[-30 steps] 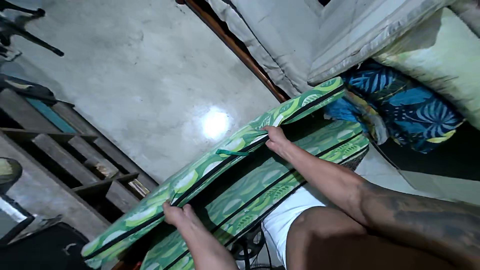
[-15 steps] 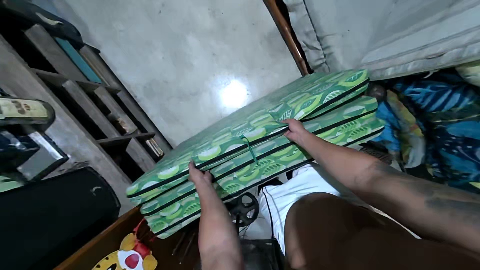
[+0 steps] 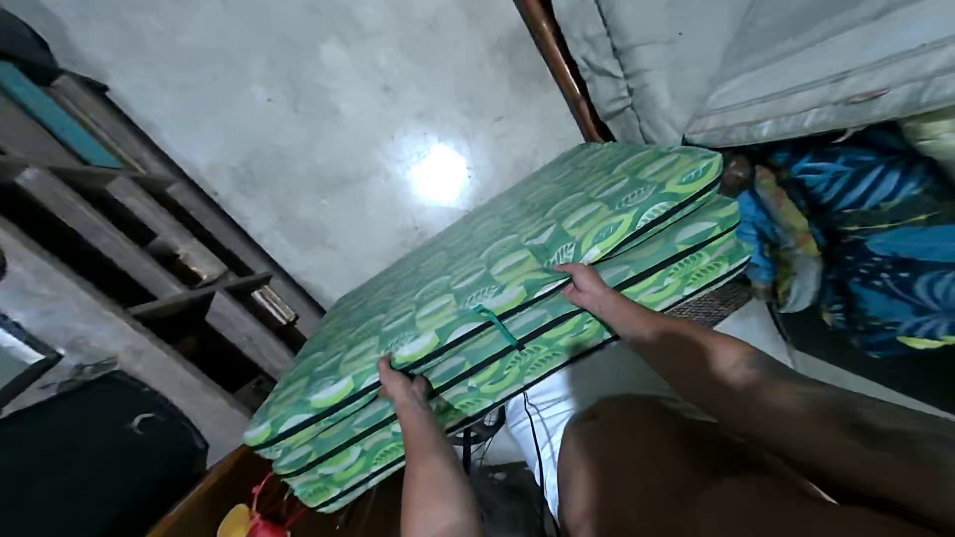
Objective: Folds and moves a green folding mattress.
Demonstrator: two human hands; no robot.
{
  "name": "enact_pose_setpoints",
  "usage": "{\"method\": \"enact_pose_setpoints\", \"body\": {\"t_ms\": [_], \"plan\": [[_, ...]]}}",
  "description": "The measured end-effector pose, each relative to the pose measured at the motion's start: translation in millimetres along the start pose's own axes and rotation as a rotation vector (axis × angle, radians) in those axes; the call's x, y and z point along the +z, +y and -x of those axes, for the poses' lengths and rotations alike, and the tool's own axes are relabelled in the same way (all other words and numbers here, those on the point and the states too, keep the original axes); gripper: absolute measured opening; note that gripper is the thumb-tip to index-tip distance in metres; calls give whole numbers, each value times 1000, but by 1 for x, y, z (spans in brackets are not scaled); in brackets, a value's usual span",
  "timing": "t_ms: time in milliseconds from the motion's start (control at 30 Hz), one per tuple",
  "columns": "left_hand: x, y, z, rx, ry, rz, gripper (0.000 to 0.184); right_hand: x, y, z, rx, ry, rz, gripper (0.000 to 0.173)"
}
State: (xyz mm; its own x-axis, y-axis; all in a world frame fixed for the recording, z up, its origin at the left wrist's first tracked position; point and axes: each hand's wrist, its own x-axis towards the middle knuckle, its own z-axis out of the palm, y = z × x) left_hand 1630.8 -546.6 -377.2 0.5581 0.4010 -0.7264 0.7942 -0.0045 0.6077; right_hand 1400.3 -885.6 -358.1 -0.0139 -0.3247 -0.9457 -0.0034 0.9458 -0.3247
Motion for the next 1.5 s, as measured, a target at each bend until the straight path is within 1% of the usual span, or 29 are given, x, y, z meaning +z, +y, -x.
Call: {"method": "enact_pose_setpoints", "body": {"t_ms": [100,167,233,333,467,567,667,833,900,1067,1167,1267,1367,1433,1467,1500], "plan": [[-2,-3,6,-18,14,15,65,-9,5,-3,-7,-6,-9,50],[-8,-6,2,-19,18,16,60,-13,12,-6,5,-29,-29,50],[-16,-13,-5,-17,-7,23,58,-18,19,-8,14,-38,-36,50],[-17,-19,-11,-8,-72,19,55,-22,21,-11,-12,-53,-46,50],[-10,-8,-2,15,-105,15,49,-18,15,-7,-22,-111,-19,53],[-3,0,-5,33,-125,37,51,-10,8,-6,-22,-169,48,57],[-5,-1,-15,36,-113,30,57,-7,8,-7,-25,-179,48,62],[-4,-5,-14,35,-91,27,58,-5,7,1,3,-159,60,53],[-9,-12,-22,34,-113,36,57,-6,6,-1,19,-160,87,51],[-10,-15,-32,53,-112,19,55,-2,7,-6,53,-113,75,52],[-5,-13,-28,44,-114,2,58,0,2,-6,87,-85,82,54],[9,4,-19,32,-97,-18,58,3,-1,-4,111,-101,99,56],[32,38,-18,89,-33,-97,60,1,-3,-3,118,-210,141,58],[55,68,-23,154,5,-154,60,2,-3,1,73,-266,246,55],[67,81,-26,185,-7,-170,61,3,-3,2,39,-298,336,56],[78,93,-31,214,-31,-182,63,0,0,-1,8,-338,420,65]]}}
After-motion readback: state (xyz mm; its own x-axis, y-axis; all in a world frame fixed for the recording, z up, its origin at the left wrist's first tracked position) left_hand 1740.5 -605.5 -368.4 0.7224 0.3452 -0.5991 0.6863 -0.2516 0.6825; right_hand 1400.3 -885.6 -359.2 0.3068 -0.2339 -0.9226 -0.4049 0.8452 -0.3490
